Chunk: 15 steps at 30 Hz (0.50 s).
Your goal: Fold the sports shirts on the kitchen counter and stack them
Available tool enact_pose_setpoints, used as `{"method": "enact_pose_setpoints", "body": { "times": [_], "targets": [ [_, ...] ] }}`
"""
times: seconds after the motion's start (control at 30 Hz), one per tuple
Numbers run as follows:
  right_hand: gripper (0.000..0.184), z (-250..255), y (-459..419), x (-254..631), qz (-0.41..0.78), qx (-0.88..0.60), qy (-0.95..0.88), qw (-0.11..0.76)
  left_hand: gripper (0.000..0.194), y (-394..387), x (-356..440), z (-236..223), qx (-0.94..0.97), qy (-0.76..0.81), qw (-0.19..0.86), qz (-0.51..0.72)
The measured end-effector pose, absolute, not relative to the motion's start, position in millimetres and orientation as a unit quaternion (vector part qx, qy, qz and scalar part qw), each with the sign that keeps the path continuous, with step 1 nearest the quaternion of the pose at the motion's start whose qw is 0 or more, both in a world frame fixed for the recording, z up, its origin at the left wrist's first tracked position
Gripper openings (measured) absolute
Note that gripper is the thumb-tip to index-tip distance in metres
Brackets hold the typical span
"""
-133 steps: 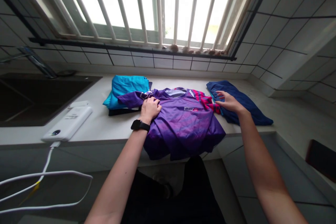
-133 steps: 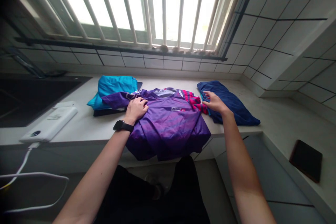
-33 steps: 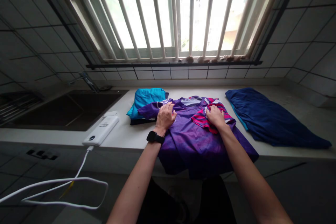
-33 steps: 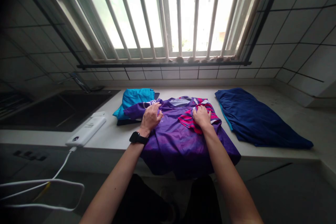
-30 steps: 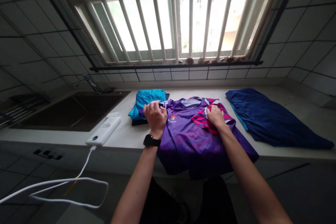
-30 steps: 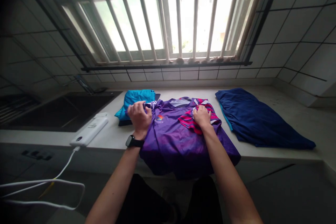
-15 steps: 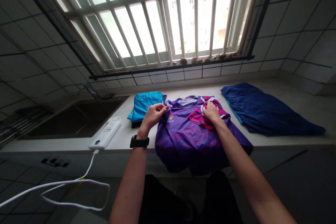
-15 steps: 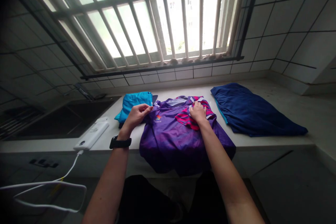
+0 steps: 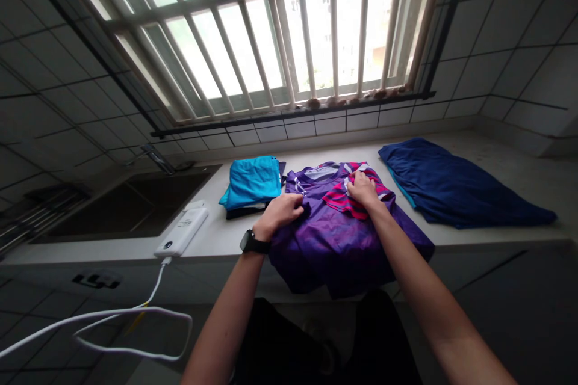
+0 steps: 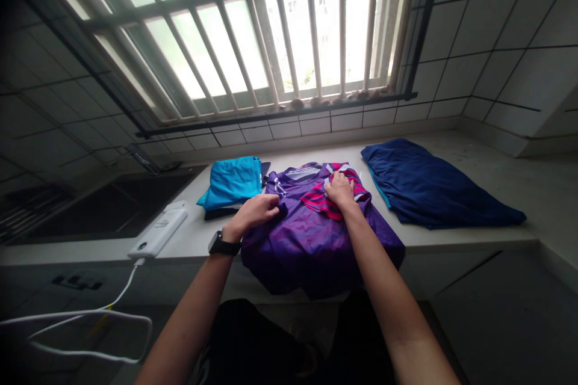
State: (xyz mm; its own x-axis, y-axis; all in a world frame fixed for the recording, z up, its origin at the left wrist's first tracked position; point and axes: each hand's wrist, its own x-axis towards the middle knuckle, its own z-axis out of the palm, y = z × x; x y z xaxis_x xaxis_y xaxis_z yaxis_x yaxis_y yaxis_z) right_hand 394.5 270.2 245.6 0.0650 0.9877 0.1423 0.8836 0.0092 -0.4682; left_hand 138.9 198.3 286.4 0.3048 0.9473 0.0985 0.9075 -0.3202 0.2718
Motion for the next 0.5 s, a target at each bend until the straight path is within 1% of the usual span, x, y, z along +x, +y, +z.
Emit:
{"method": "enact_pose_setpoints", "body": {
  "times": [0.07,0.13,0.17,0.23,0.33,0.37,0.43,0.5],
  "targets": [
    [0.039,246.4,269.9,394.6,0.118,-0.695,-0.674,0.219,0.014,204.4,128.1,290.4,0.693,0.674,0.055,0.251],
    [0.041,246.5,270.2,394.6,0.12,-0.696,-0.674,0.216,0.016,208.7,108.5,294.5,0.53,0.749,0.01,0.397],
    [0.041,246.4,270.5,394.5,0.12,-0.696,-0.674,0.215,0.016,209.8,96.5,295.7,0.452,0.77,-0.012,0.449],
    [0.042,245.6,271.2,394.2,0.121,-0.696,-0.674,0.216,0.016,210.1,72.2,295.2,0.384,0.79,-0.031,0.477],
    [0.041,244.3,272.1,393.8,0.123,-0.694,-0.675,0.219,0.042,211.1,44.0,288.5,0.403,0.795,-0.02,0.453],
    [0.041,243.9,272.2,393.8,0.123,-0.693,-0.675,0.22,0.047,213.1,37.7,285.8,0.413,0.794,-0.005,0.446],
    [0.041,243.5,272.1,393.9,0.124,-0.691,-0.676,0.222,0.049,219.9,29.3,281.8,0.402,0.797,0.043,0.449],
    [0.041,243.2,272.2,394.2,0.127,-0.691,-0.677,0.22,0.047,228.7,25.7,281.3,0.354,0.797,0.082,0.483]
  ]
}}
